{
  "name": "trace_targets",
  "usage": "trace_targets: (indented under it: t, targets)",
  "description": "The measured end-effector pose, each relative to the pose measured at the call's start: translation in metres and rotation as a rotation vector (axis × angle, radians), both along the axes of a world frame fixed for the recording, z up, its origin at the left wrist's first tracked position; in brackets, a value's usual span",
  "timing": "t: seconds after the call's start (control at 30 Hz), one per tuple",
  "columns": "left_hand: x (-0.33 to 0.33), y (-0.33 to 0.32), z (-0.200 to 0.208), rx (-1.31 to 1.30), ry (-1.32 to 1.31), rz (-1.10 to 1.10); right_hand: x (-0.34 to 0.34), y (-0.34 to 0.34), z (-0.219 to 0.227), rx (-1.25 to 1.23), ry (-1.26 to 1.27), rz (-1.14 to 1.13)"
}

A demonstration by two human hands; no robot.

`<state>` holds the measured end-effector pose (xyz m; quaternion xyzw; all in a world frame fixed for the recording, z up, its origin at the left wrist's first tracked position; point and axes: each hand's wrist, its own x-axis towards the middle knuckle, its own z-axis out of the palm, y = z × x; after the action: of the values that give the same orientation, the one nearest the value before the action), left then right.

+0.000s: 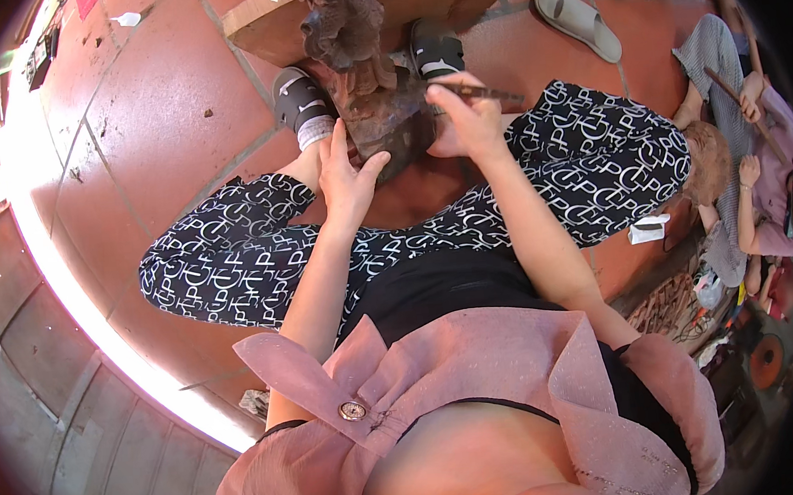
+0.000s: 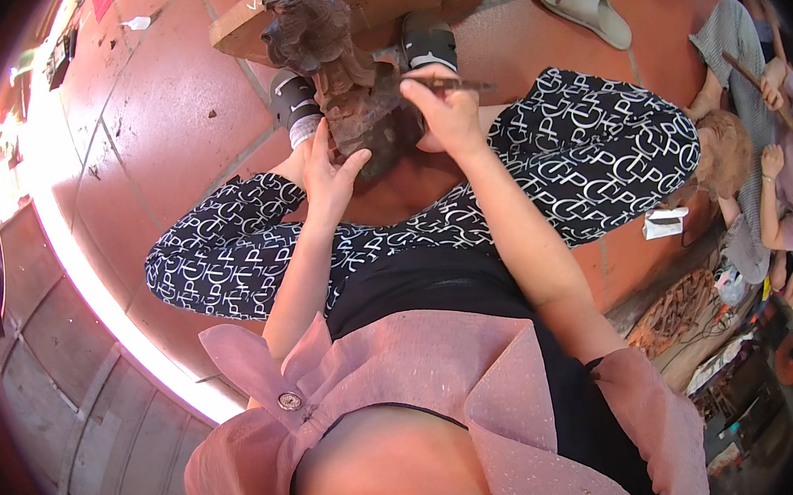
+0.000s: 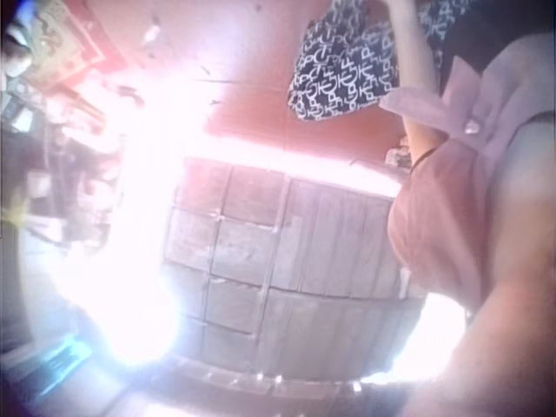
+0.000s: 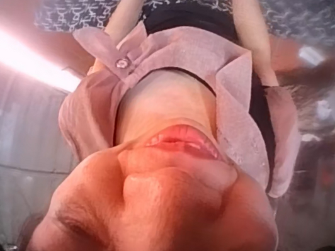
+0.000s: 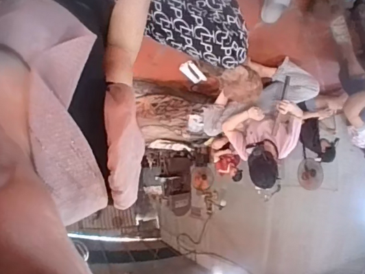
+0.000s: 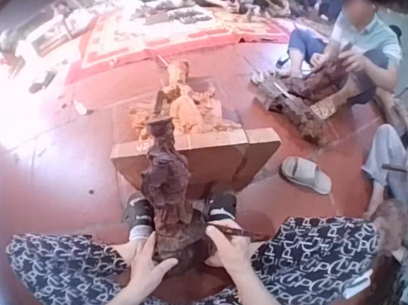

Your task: The person sits cross-legged on the floor and carves a piece of wood using a chisel and a wooden mallet. They repeatedly strike the chisel to shape the wood, occasionally adjusting their grip and the position of the workpiece.

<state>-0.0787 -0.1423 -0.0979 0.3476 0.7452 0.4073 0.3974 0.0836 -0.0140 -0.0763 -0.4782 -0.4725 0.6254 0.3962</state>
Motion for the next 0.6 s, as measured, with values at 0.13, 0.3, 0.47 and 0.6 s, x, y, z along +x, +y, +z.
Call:
trace_targets:
  t: [0.13, 0.3, 0.47, 0.6]
  targets:
    - [0.0, 0.0, 0.006, -0.022, 0.009, -0.009, -0.004, 0.001, 0.001, 0.187, -0.148, 0.045]
    - [0.001, 0.005, 0.019, -0.081, 0.033, -0.033, -0.016, -0.007, -0.001, 0.126, -0.003, 0.09]
    - [-0.001, 0.001, 0.004, -0.021, -0.007, -0.015, -0.014, -0.008, -0.017, 0.134, -0.08, 0.126]
    - [-0.001, -0.001, 0.0, 0.005, -0.056, 0.008, -0.007, -0.005, -0.017, 0.193, -0.14, 0.191]
